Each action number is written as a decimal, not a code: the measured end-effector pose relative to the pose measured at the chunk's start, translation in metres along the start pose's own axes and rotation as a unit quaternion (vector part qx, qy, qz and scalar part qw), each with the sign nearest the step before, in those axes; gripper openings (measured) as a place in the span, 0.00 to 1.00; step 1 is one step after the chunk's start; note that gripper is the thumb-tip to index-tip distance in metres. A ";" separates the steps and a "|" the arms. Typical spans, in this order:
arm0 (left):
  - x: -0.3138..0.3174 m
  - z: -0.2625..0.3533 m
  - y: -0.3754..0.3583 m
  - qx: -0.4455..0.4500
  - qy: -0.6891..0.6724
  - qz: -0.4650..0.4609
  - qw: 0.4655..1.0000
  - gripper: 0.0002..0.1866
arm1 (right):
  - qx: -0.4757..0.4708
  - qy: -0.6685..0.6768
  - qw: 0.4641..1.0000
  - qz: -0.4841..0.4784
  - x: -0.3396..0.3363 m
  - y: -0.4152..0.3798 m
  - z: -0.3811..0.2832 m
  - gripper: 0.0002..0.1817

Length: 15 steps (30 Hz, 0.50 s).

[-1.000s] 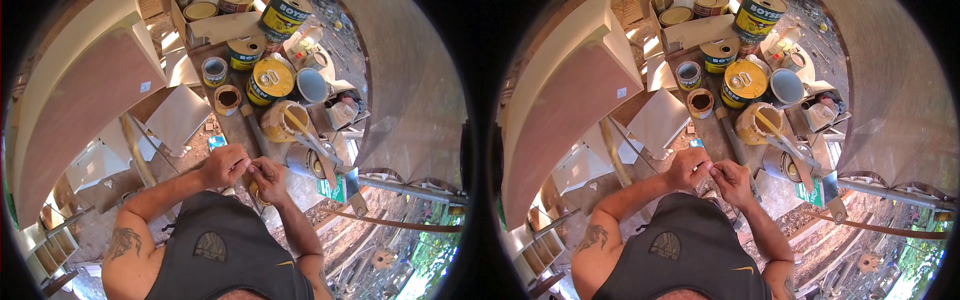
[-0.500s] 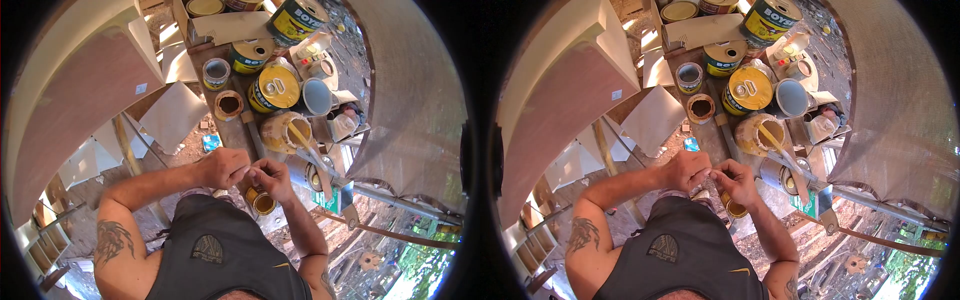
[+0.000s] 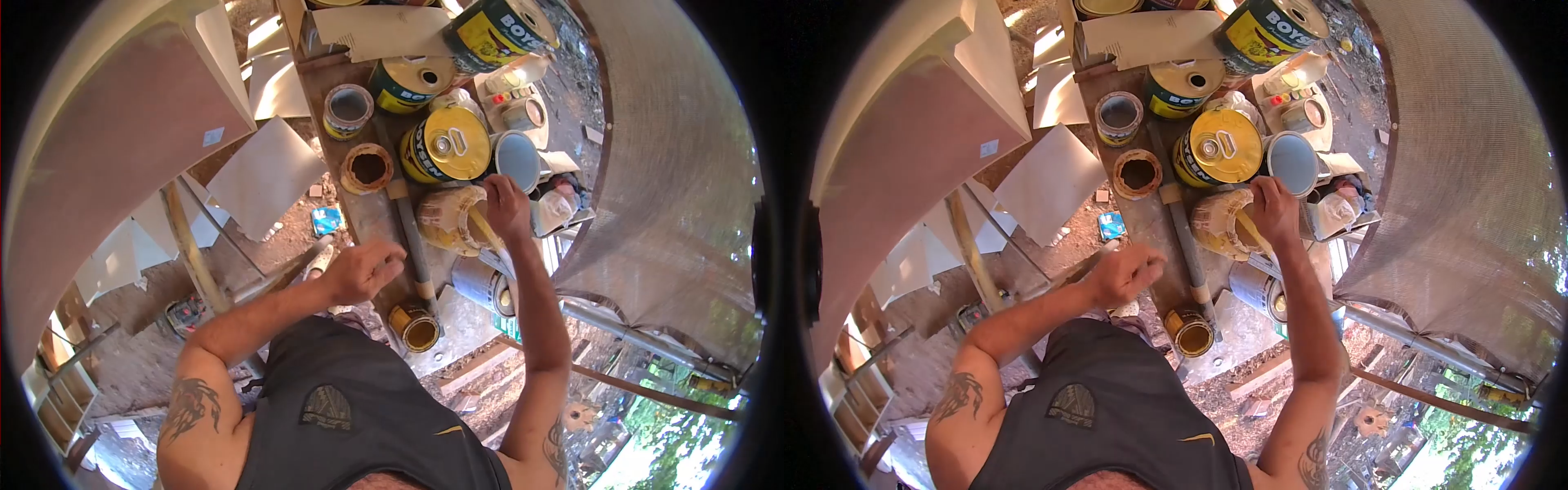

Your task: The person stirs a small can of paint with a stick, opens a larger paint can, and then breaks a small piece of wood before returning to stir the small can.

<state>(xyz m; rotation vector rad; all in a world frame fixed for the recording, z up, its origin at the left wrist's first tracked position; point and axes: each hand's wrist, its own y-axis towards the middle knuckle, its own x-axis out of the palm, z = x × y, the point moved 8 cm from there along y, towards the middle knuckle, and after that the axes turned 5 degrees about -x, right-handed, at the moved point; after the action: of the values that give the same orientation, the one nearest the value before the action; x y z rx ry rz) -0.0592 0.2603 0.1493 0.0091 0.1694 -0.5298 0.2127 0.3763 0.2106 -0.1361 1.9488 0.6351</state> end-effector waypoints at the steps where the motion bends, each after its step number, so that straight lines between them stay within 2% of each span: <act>1: 0.006 -0.008 -0.006 -0.003 0.004 -0.025 1.000 0.10 | -0.022 -0.009 1.000 -0.013 0.006 0.006 0.006 0.08; 4: 0.007 -0.021 -0.021 0.025 0.012 -0.026 0.999 0.09 | -0.072 -0.024 0.995 -0.065 0.024 0.013 0.016 0.10; 11: -0.010 -0.047 -0.039 -0.001 0.049 0.019 0.999 0.07 | -0.146 -0.050 0.971 -0.181 0.042 0.020 0.020 0.19; 15: -0.011 -0.049 -0.038 0.008 0.058 0.018 0.998 0.07 | -0.162 -0.072 0.957 -0.231 0.044 0.023 0.021 0.18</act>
<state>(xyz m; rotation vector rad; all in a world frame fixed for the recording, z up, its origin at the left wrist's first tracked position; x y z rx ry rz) -0.0952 0.2357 0.1039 0.0576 0.2782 -0.4950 0.2011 0.4142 0.1736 -0.7085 1.5816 0.6235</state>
